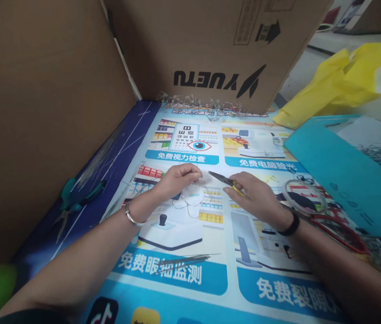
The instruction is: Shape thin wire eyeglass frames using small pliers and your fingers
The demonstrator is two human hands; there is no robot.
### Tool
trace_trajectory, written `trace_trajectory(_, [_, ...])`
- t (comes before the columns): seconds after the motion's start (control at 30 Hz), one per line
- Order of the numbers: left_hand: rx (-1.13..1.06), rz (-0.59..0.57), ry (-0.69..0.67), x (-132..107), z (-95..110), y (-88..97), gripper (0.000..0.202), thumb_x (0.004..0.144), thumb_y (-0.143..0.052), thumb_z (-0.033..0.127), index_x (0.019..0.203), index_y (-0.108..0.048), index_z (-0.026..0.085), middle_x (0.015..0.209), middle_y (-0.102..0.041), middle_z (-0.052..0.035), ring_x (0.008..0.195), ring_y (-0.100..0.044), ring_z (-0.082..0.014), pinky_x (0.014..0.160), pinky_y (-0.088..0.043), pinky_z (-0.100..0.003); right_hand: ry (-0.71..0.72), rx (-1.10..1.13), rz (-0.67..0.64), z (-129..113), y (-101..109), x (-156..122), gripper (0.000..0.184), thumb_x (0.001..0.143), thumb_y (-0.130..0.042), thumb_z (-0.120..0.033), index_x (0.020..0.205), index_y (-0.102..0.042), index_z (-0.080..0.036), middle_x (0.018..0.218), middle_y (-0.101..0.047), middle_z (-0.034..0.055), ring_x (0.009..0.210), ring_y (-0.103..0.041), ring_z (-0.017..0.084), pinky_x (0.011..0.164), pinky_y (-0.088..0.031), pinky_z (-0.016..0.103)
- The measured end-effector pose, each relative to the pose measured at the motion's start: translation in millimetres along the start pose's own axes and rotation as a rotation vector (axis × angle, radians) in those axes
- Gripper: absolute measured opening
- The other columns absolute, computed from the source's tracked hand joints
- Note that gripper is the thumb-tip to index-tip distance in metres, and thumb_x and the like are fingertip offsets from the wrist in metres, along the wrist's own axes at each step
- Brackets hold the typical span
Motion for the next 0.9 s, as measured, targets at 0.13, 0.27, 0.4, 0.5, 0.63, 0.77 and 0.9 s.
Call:
trace_trajectory(0.13, [-0.017,0.007,0.018,1,-4,-1.7,0.016,0.081,-0.055,0.032,0.081,-0.060,0.016,0.073,-0.058,0.0004,0.070,-0.052,-0.0100,0.067,-0.040,-0.024,0.051,0.014,0.052,-3,0,-3,0.027,0.085,-0.046,-0.043,0.091,-0.057,-0.019,0.086,-0.060,0.0062,0.082,-0.055,0.019,0.067,-0.042,0.029])
trace_trajectory(0.27, [-0.023,0.014,0.017,1,-7,-1.0,0.019,0.083,-0.052,0.034,0.084,-0.059,0.017,0.070,-0.056,0.0012,0.067,-0.051,-0.0091,0.065,-0.039,-0.023,0.116,-0.056,0.125,-10,-1,-7,0.027,0.085,-0.048,-0.043,0.093,-0.058,-0.019,0.087,-0.061,0.0057,0.084,-0.056,0.018,0.070,-0.042,0.027])
trace_trajectory(0.4, [-0.050,0.004,0.032,0,-5,-2.6,0.020,0.086,-0.047,0.032,0.091,-0.059,0.017,0.072,-0.058,0.0002,0.067,-0.051,-0.0091,0.062,-0.038,-0.022,0.184,-0.161,0.150,-19,0,-12,0.029,0.086,-0.045,-0.045,0.092,-0.058,-0.019,0.085,-0.060,0.0052,0.083,-0.055,0.018,0.068,-0.040,0.027])
trace_trajectory(0.5, [-0.102,0.032,0.040,-1,-2,-6.3,0.018,0.085,-0.047,0.028,0.090,-0.059,0.016,0.070,-0.058,0.0004,0.065,-0.050,-0.0085,0.062,-0.038,-0.022,0.195,-0.251,0.126,-27,1,-14,0.033,0.087,-0.043,-0.047,0.090,-0.059,-0.018,0.084,-0.060,0.0056,0.081,-0.055,0.019,0.064,-0.037,0.027])
trace_trajectory(0.63, [-0.139,0.059,0.072,-2,1,-12.2,0.015,0.084,-0.049,0.026,0.087,-0.059,0.016,0.070,-0.058,0.0005,0.063,-0.050,-0.0079,0.063,-0.038,-0.022,0.167,-0.318,0.057,-37,4,-16,0.037,0.087,-0.040,-0.050,0.088,-0.060,-0.019,0.083,-0.060,0.0058,0.080,-0.055,0.020,0.061,-0.034,0.027])
trace_trajectory(0.77, [-0.195,0.046,0.111,-4,5,-17.1,0.014,0.083,-0.051,0.026,0.087,-0.059,0.015,0.071,-0.059,-0.0003,0.066,-0.052,-0.0087,0.065,-0.039,-0.023,0.142,-0.359,-0.013,-43,3,-16,0.033,0.087,-0.043,-0.049,0.088,-0.060,-0.020,0.082,-0.060,0.0051,0.080,-0.055,0.020,0.059,-0.031,0.028])
trace_trajectory(0.9, [-0.217,0.042,0.132,-5,8,-20.3,0.013,0.082,-0.051,0.025,0.086,-0.059,0.015,0.071,-0.059,0.0002,0.065,-0.052,-0.0086,0.067,-0.039,-0.024,0.140,-0.374,-0.042,-44,2,-14,0.030,0.086,-0.045,-0.047,0.087,-0.059,-0.021,0.082,-0.059,0.0048,0.079,-0.055,0.020,0.059,-0.029,0.029])
Point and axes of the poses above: each hand's wrist, its own x-axis towards the middle knuckle, its own y-axis out of the back of the hand, z = x × y, the point moved 1 cm from there along x, towards the middle knuckle
